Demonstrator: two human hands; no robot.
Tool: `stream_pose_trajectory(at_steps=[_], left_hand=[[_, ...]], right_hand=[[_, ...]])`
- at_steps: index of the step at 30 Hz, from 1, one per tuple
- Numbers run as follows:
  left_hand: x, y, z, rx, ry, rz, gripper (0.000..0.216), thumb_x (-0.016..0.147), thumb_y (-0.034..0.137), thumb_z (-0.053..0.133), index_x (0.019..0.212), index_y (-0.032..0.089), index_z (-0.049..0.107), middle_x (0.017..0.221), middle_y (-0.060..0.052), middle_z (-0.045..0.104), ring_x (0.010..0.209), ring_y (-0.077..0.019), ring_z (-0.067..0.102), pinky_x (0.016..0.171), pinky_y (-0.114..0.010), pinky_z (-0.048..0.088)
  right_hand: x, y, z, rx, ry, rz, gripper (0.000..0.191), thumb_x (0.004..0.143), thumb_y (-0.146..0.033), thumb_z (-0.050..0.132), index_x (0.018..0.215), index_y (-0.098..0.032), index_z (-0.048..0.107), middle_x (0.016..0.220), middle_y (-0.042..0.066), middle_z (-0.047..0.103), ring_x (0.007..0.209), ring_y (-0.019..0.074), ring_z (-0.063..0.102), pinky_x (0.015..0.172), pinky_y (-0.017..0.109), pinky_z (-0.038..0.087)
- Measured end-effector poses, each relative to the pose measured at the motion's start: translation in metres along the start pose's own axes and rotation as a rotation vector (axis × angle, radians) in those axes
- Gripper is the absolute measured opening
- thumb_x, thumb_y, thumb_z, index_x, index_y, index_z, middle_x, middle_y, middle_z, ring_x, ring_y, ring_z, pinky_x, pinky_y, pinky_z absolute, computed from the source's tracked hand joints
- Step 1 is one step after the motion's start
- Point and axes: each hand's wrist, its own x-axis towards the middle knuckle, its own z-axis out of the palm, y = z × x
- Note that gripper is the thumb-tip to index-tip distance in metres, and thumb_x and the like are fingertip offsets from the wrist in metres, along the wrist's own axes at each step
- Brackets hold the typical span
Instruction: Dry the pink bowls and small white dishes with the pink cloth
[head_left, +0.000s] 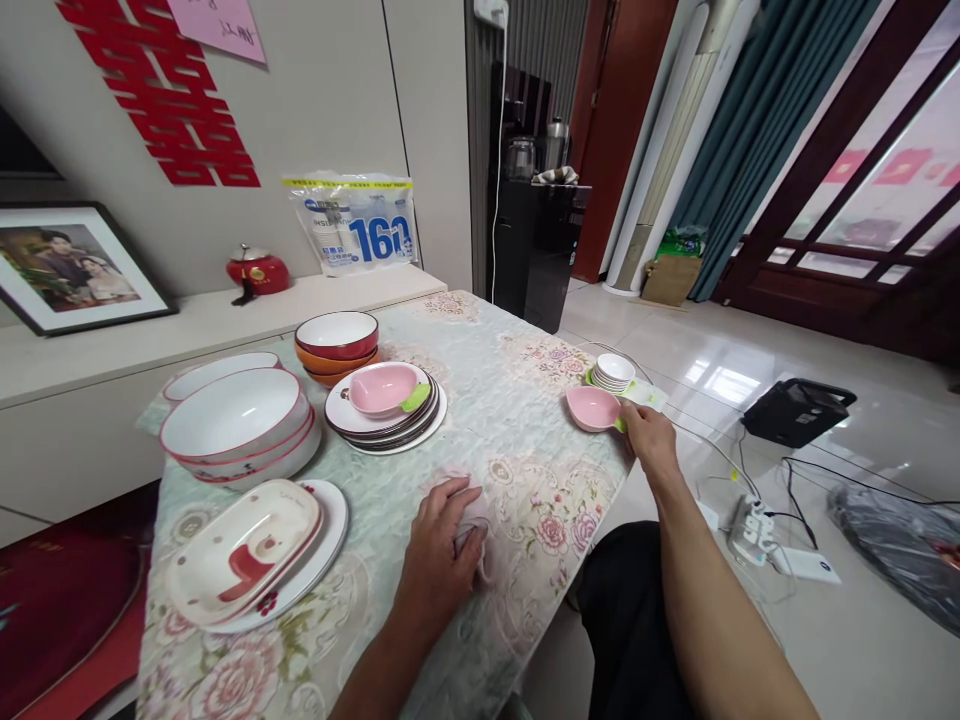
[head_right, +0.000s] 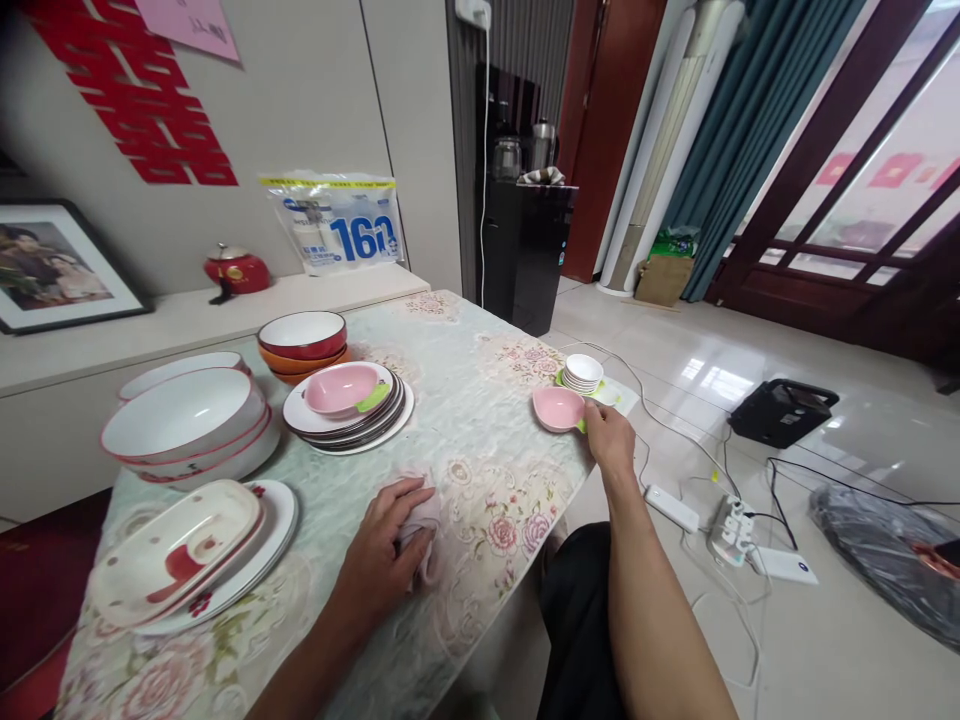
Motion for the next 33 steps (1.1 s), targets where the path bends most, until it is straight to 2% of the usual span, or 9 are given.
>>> stream_pose_trajectory(at_steps=[3, 5, 7, 9, 13, 20, 24, 27, 33], left_hand=[[0.003, 0.004, -0.001, -0.028, 0.025, -0.018, 0.034, 0.082, 0.023, 0.056, 0.113, 0.021, 0.067, 0.125, -0.011, 0.063, 0.118, -0.03, 0.057, 0.102, -0.052, 0.045], [0.007, 0.01, -0.002, -0.051, 0.047, -0.039, 0.028, 0.083, 0.025, 0.055, 0.107, 0.019, 0.069, 0.119, -0.012, 0.066, 0.114, -0.0299, 0.059, 0.1, -0.051, 0.045], [0.011, 0.017, -0.004, -0.086, 0.051, -0.056, 0.023, 0.085, 0.028, 0.055, 0.098, 0.019, 0.071, 0.11, -0.011, 0.069, 0.108, -0.029, 0.061, 0.097, -0.05, 0.046], [0.017, 0.021, -0.005, -0.101, 0.03, -0.097, 0.02, 0.087, 0.028, 0.054, 0.089, 0.02, 0.072, 0.104, -0.01, 0.071, 0.104, -0.0274, 0.062, 0.095, -0.047, 0.046], [0.025, 0.017, -0.004, -0.179, 0.112, -0.15, 0.019, 0.084, 0.018, 0.054, 0.081, 0.02, 0.073, 0.093, -0.008, 0.072, 0.094, -0.0242, 0.063, 0.09, -0.043, 0.046], [0.027, 0.013, -0.008, -0.395, 0.155, -0.221, 0.021, 0.08, 0.014, 0.054, 0.083, 0.02, 0.074, 0.09, -0.007, 0.073, 0.093, -0.0224, 0.064, 0.091, -0.04, 0.046], [0.027, 0.011, -0.01, -0.478, 0.222, -0.32, 0.023, 0.08, 0.014, 0.052, 0.083, 0.02, 0.074, 0.088, -0.006, 0.072, 0.088, -0.0213, 0.064, 0.082, -0.036, 0.049], [0.027, 0.009, -0.013, -0.428, 0.304, -0.346, 0.024, 0.078, 0.011, 0.051, 0.082, 0.021, 0.073, 0.087, -0.005, 0.072, 0.09, -0.0227, 0.063, 0.083, -0.038, 0.048], [0.029, 0.007, -0.017, -0.443, 0.395, -0.379, 0.025, 0.077, 0.012, 0.05, 0.083, 0.021, 0.072, 0.086, -0.006, 0.071, 0.088, -0.0224, 0.062, 0.078, -0.036, 0.048]], right_hand=[[-0.014, -0.006, -0.012, -0.097, 0.144, -0.023, 0.048, 0.086, -0.05, 0.047, 0.095, -0.011, 0.074, 0.083, 0.016, 0.069, 0.081, 0.0287, 0.061, 0.076, 0.04, 0.044], [-0.027, -0.014, -0.013, -0.106, 0.3, -0.174, 0.047, 0.088, -0.046, 0.044, 0.103, -0.011, 0.072, 0.088, 0.015, 0.068, 0.08, 0.026, 0.06, 0.078, 0.039, 0.044], [-0.042, -0.025, -0.006, -0.042, 0.338, -0.366, 0.043, 0.089, -0.044, 0.046, 0.104, -0.013, 0.071, 0.087, 0.012, 0.068, 0.073, 0.0218, 0.058, 0.076, 0.036, 0.045], [-0.058, -0.037, 0.006, 0.031, 0.252, -0.504, 0.038, 0.089, -0.044, 0.048, 0.101, -0.015, 0.071, 0.086, 0.01, 0.068, 0.073, 0.0213, 0.059, 0.074, 0.035, 0.046], [-0.092, -0.068, 0.035, 0.169, -0.101, -0.653, 0.027, 0.091, -0.04, 0.052, 0.097, -0.02, 0.069, 0.086, 0.007, 0.071, 0.074, 0.0214, 0.063, 0.073, 0.034, 0.048], [-0.116, -0.159, 0.067, 0.342, -0.562, -0.587, 0.025, 0.089, -0.042, 0.055, 0.094, -0.021, 0.068, 0.073, 0.001, 0.067, 0.059, 0.0175, 0.062, 0.062, 0.03, 0.049], [-0.094, -0.218, 0.092, 0.255, -0.509, -0.594, 0.032, 0.089, -0.042, 0.053, 0.104, -0.019, 0.069, 0.087, 0.003, 0.071, 0.062, 0.0158, 0.065, 0.065, 0.028, 0.047], [-0.078, -0.251, 0.113, -0.139, -0.504, -0.602, 0.039, 0.092, -0.046, 0.047, 0.105, -0.019, 0.072, 0.1, 0.009, 0.074, 0.083, 0.0208, 0.068, 0.071, 0.029, 0.045], [-0.074, -0.276, 0.144, -0.293, -0.578, -0.611, 0.028, 0.08, -0.039, 0.061, 0.085, -0.016, 0.076, 0.093, 0.016, 0.075, 0.09, 0.0277, 0.067, 0.07, 0.031, 0.043]])
